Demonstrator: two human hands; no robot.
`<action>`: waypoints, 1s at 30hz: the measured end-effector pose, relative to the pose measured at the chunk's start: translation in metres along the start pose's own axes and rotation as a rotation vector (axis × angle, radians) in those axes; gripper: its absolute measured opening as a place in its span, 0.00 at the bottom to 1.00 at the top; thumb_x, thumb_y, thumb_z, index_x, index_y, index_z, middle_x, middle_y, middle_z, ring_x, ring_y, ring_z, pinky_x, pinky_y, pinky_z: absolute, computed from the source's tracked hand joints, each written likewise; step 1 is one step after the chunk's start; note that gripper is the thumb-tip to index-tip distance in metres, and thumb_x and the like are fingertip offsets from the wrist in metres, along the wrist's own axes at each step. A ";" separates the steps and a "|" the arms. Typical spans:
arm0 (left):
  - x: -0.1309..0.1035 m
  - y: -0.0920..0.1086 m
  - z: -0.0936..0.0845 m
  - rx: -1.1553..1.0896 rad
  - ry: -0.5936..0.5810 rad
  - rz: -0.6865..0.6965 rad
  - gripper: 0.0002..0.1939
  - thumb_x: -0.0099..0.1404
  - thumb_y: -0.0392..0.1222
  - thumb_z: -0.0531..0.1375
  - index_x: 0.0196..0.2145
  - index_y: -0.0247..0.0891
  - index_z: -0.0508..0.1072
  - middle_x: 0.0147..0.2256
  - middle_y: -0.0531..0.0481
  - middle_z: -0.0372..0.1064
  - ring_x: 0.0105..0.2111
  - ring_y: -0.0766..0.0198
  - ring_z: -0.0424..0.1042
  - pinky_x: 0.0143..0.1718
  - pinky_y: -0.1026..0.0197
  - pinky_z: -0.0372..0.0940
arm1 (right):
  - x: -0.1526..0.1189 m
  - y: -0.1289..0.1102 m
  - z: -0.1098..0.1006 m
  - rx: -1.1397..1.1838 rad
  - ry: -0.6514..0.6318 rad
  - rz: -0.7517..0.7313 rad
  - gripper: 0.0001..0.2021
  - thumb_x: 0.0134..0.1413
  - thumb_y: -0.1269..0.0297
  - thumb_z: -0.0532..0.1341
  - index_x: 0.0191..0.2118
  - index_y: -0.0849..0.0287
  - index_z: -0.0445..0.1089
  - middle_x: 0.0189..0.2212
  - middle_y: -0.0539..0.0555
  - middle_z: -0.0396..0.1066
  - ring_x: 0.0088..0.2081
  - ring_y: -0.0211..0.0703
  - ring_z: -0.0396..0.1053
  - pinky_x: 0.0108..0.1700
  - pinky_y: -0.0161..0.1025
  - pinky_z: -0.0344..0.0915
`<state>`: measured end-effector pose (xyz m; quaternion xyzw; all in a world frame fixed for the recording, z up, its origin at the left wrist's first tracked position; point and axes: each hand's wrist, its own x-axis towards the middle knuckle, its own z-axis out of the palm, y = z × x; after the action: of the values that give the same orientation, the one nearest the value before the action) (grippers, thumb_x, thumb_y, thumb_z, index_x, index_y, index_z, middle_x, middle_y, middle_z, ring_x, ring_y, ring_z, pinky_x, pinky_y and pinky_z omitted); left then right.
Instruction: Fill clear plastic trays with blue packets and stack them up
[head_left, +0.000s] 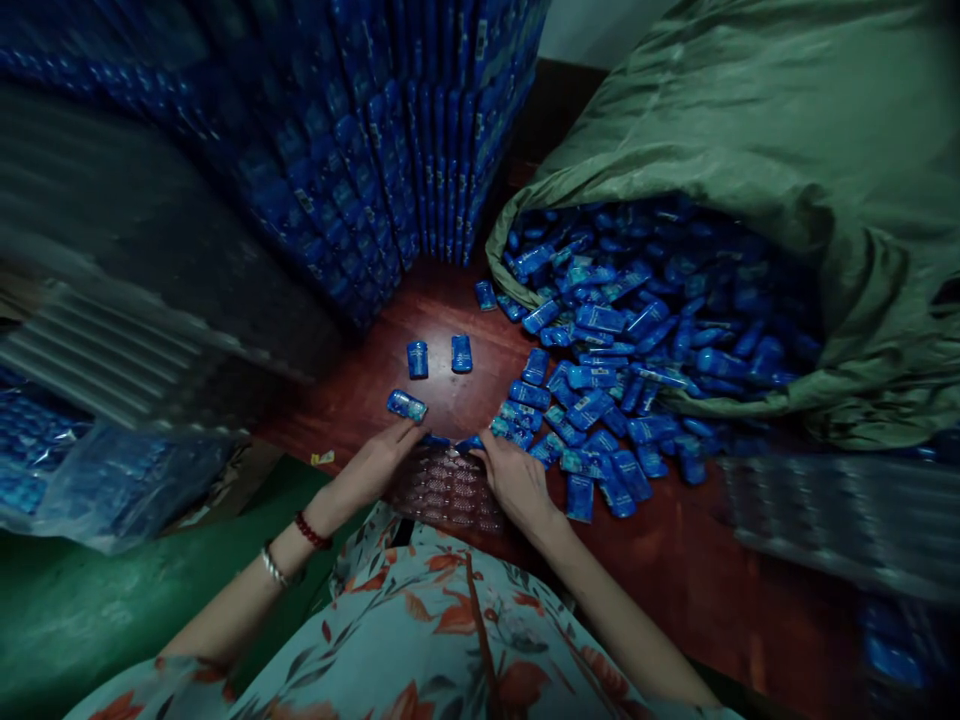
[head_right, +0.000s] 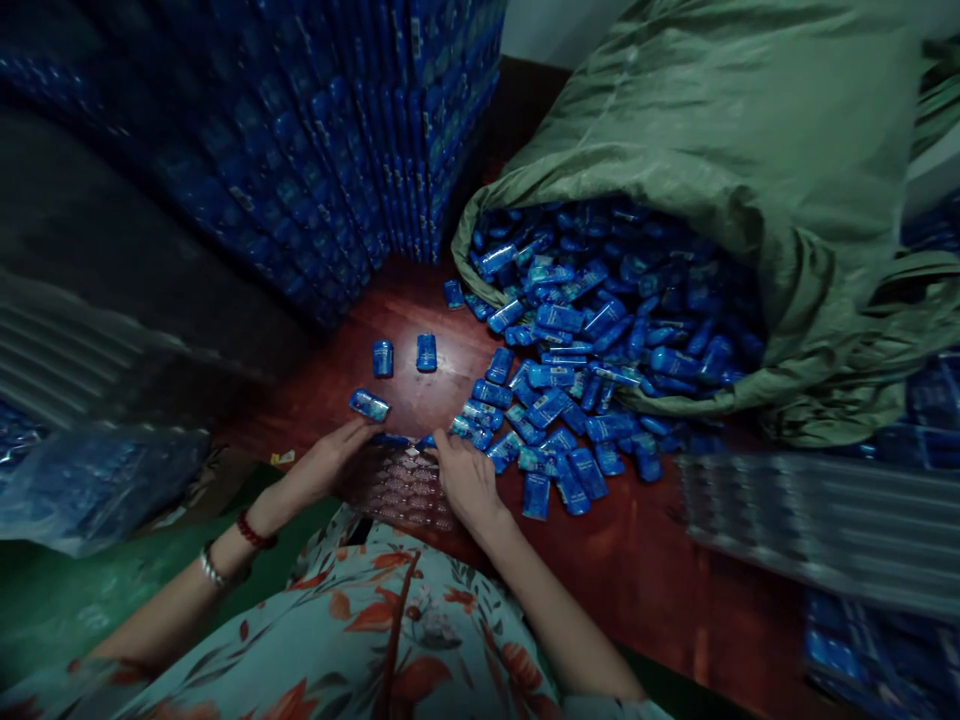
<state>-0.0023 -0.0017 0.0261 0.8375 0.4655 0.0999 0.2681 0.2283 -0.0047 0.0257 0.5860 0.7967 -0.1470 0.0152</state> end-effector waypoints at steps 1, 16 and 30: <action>-0.001 0.000 0.004 0.052 0.006 0.014 0.24 0.63 0.25 0.47 0.55 0.36 0.59 0.53 0.41 0.62 0.54 0.60 0.62 0.54 0.55 0.61 | 0.001 0.000 -0.001 -0.003 -0.009 -0.001 0.11 0.63 0.60 0.49 0.41 0.56 0.66 0.31 0.54 0.72 0.33 0.42 0.69 0.27 0.35 0.50; 0.036 0.043 0.015 0.583 -0.203 0.290 0.11 0.63 0.26 0.49 0.38 0.29 0.70 0.35 0.40 0.67 0.39 0.55 0.68 0.40 0.55 0.66 | -0.004 -0.020 -0.007 -0.222 -0.080 -0.081 0.13 0.57 0.77 0.50 0.45 0.57 0.61 0.34 0.57 0.71 0.36 0.44 0.70 0.33 0.35 0.61; 0.026 0.000 0.016 0.230 0.128 0.210 0.16 0.65 0.33 0.51 0.51 0.36 0.62 0.45 0.42 0.67 0.45 0.56 0.64 0.47 0.54 0.60 | 0.015 -0.009 -0.007 -0.078 0.005 -0.115 0.11 0.62 0.62 0.50 0.46 0.57 0.65 0.37 0.57 0.72 0.38 0.43 0.70 0.36 0.35 0.62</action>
<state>0.0191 0.0140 0.0106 0.8986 0.4001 0.1265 0.1284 0.2158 0.0086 0.0315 0.5387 0.8342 -0.1149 0.0275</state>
